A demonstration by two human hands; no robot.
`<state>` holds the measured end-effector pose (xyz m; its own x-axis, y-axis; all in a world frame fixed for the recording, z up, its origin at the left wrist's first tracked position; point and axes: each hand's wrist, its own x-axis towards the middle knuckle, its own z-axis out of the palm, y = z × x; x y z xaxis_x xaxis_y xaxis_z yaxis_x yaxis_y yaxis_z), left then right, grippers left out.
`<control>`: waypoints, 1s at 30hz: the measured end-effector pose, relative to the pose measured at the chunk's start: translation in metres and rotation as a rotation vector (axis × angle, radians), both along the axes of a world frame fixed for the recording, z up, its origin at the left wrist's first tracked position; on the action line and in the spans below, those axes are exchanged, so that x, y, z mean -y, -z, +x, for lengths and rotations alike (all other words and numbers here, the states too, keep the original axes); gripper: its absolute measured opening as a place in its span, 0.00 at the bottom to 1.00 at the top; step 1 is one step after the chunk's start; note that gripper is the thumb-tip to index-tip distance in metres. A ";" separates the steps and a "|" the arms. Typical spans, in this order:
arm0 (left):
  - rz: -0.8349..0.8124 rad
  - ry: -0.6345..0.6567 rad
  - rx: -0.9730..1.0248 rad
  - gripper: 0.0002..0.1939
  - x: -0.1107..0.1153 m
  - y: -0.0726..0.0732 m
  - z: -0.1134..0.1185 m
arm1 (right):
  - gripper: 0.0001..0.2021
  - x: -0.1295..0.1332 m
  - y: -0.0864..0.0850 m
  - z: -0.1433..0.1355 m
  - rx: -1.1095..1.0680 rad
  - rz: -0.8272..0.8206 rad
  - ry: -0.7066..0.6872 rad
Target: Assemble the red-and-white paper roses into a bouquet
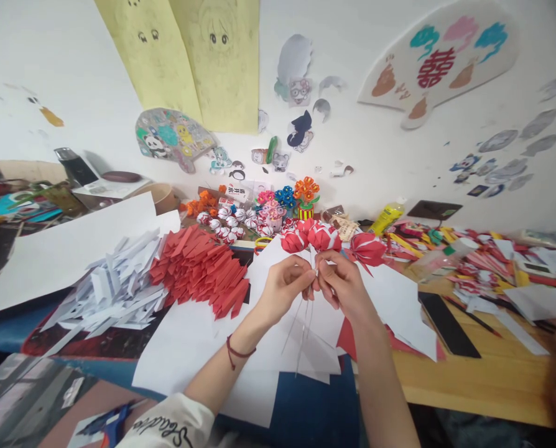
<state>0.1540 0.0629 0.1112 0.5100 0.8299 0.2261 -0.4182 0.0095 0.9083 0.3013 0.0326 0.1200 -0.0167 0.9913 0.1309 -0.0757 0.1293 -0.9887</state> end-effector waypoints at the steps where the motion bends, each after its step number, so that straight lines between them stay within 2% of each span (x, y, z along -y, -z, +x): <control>1: 0.002 0.000 -0.001 0.14 0.000 0.000 0.000 | 0.13 0.001 -0.001 -0.001 0.005 -0.004 0.002; 19: -0.004 0.021 -0.008 0.14 0.002 -0.004 -0.004 | 0.14 0.004 0.002 0.001 0.017 0.010 0.063; 25: 0.022 0.009 -0.041 0.12 0.006 -0.004 -0.003 | 0.12 0.009 0.000 0.002 0.052 0.069 0.271; 30: 0.081 -0.039 -0.113 0.11 0.007 0.001 0.000 | 0.11 0.010 -0.001 -0.003 0.061 0.117 0.340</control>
